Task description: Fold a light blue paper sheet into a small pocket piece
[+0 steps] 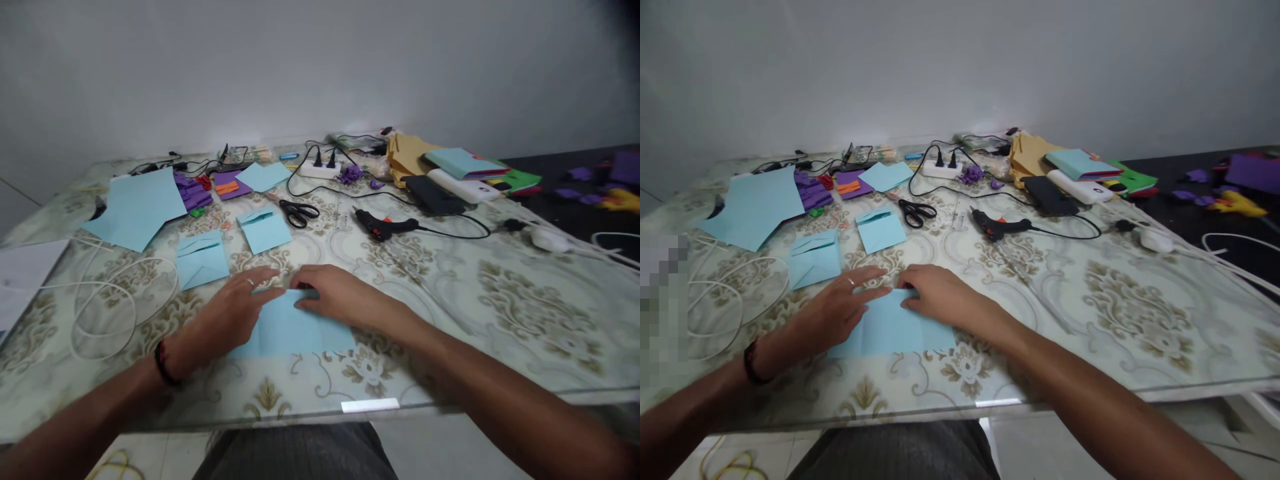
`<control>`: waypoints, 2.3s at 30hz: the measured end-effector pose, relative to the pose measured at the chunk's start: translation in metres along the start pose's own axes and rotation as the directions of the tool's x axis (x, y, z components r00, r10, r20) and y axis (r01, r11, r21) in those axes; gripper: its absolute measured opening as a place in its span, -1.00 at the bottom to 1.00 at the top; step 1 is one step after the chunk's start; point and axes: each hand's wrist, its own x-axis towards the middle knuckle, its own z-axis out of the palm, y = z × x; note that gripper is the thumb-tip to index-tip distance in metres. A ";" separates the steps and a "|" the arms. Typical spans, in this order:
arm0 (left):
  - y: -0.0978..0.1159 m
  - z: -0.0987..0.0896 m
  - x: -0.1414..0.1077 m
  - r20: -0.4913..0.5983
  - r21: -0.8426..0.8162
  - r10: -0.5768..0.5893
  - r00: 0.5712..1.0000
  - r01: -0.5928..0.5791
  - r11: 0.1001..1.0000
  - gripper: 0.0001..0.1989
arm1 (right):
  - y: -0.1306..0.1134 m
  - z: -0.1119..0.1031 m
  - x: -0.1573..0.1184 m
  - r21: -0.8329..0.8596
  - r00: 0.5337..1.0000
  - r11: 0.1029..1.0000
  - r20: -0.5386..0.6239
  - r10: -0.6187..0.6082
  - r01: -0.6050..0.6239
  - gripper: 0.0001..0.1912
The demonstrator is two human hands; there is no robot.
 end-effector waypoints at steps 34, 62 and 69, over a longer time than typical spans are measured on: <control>-0.007 -0.005 -0.015 0.173 -0.238 0.125 0.977 -0.082 0.968 -0.40 | 0.041 0.019 -0.035 -0.222 0.888 0.889 -0.147 -0.436 0.400 -0.75; 0.010 0.012 -0.020 0.236 -0.019 0.068 0.969 -0.065 0.998 -0.22 | 0.060 -0.004 -0.033 0.055 0.928 0.936 -0.167 -0.334 0.347 -0.77; -0.001 0.009 -0.015 0.243 -0.037 0.072 0.967 -0.065 0.997 -0.08 | 0.043 -0.002 -0.049 -0.091 0.956 0.966 -0.151 -0.252 0.240 -0.67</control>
